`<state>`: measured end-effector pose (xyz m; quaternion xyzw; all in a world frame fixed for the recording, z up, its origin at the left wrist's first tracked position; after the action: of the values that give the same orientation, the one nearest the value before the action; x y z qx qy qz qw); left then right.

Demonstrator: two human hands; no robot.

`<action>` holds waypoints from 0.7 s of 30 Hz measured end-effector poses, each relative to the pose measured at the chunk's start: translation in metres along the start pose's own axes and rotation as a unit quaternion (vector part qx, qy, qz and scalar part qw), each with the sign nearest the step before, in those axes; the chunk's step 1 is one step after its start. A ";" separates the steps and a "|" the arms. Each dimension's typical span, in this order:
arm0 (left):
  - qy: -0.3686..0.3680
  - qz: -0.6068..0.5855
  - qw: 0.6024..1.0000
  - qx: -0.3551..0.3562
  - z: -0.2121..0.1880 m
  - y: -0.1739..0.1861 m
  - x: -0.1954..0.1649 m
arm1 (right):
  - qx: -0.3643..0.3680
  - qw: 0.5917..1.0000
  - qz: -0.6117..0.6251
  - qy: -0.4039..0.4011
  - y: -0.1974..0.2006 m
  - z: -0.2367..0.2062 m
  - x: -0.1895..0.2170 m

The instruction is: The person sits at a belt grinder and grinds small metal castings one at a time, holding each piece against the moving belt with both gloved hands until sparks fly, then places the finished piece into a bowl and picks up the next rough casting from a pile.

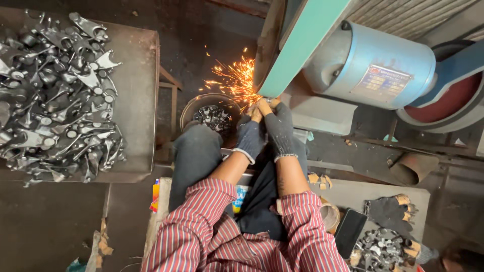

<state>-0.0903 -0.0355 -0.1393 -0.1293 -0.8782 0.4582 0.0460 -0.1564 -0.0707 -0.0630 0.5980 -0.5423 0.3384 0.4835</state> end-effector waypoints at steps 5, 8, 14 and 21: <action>-0.297 0.433 0.843 0.120 -0.026 -0.052 -0.078 | 0.023 0.994 0.101 -0.037 -0.004 0.003 -0.026; -0.314 0.533 0.777 0.119 -0.027 -0.062 -0.089 | 0.017 0.988 0.139 -0.070 -0.007 0.003 -0.034; -0.353 0.588 0.724 0.073 -0.014 -0.050 -0.068 | 0.030 0.988 0.152 -0.016 0.003 0.002 -0.030; -0.356 0.631 0.686 0.060 -0.007 -0.051 -0.052 | -0.012 0.980 0.194 -0.041 0.022 0.002 -0.051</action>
<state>-0.0486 -0.0724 -0.0916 -0.4768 -0.5100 0.4426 -0.5628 -0.1876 -0.0547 -0.1062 0.4890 -0.6715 0.3945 0.3928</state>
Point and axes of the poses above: each hand's wrist, its own z-axis towards the middle knuckle, its own y-axis out of the back of the hand, x = y × z, the point moved 5 cm from there along z, towards the middle knuckle, and after that the axes turned 8 degrees about -z, right-handed, at the moved point
